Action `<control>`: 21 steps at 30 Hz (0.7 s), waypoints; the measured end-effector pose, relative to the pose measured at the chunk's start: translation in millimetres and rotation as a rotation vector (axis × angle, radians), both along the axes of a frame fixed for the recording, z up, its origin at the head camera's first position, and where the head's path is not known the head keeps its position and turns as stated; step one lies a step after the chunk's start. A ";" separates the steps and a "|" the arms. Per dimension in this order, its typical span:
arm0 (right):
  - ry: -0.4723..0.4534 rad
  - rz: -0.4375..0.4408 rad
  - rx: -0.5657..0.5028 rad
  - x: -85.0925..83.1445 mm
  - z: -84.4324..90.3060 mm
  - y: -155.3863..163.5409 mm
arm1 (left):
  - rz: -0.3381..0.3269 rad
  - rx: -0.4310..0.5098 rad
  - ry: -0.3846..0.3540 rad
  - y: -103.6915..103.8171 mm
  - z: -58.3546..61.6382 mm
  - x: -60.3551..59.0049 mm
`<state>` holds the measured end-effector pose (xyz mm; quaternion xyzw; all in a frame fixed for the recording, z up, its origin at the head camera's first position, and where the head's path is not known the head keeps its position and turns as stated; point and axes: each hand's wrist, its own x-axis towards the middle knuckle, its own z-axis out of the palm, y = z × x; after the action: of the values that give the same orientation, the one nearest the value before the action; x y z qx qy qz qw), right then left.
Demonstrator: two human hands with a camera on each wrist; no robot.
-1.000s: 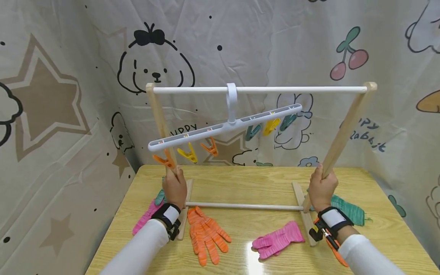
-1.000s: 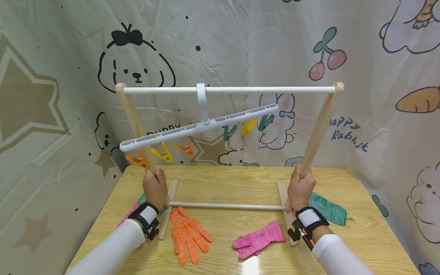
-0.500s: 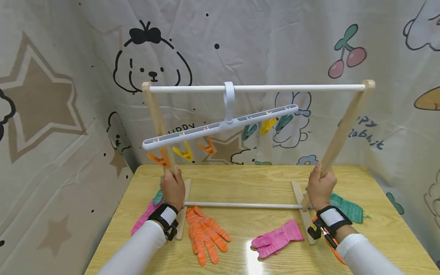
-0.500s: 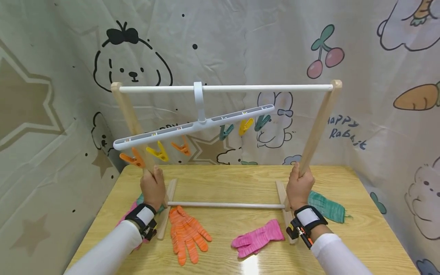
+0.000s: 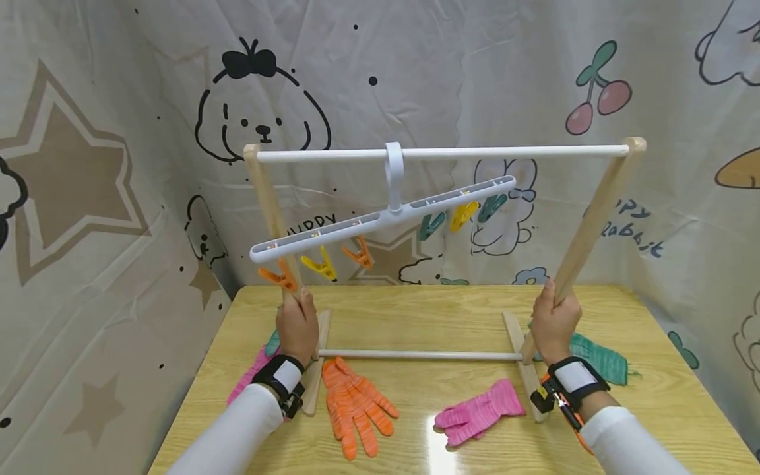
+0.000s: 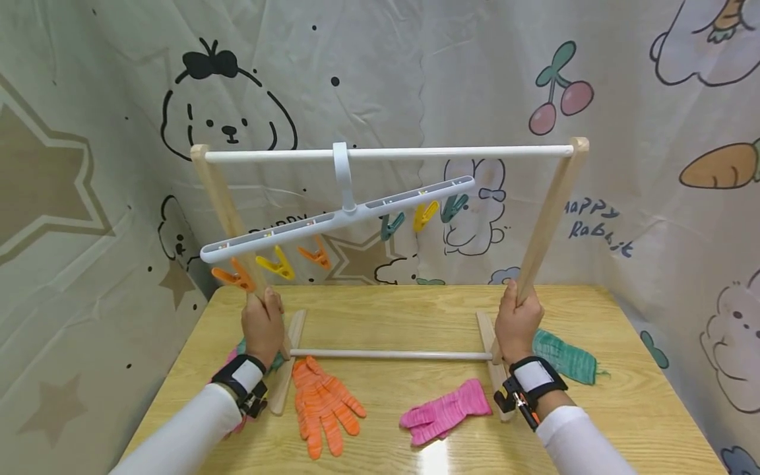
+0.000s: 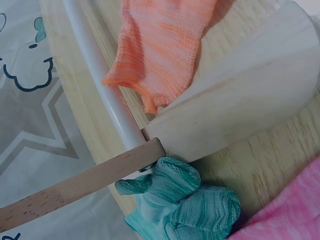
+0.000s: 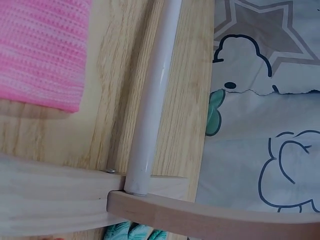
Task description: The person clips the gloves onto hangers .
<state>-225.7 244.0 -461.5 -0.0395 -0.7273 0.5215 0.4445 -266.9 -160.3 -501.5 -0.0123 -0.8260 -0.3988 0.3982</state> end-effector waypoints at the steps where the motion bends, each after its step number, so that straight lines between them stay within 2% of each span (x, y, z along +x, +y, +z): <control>1: -0.006 0.006 -0.003 0.3 0.0 -0.1 | -0.002 0.002 0.001 -0.4 0.4 0.5; 8: -0.016 0.048 0.019 0.9 -4.3 -0.2 | 0.017 0.015 -0.064 -4.3 -3.7 6.5; 12: -0.016 0.050 0.028 1.6 -1.8 0.7 | 0.019 0.005 -0.117 -2.7 -4.3 9.0; 17: -0.058 0.037 0.021 3.9 1.2 2.6 | 0.007 0.002 -0.144 0.0 -2.1 10.2; 21: -0.092 0.042 0.001 -2.7 -11.7 10.9 | 0.016 0.011 -0.153 -0.5 -1.3 11.0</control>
<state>-228.4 254.8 -473.2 -0.0478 -0.7480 0.5277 0.3997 -255.8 -160.8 -502.8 0.0270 -0.8519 -0.3999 0.3370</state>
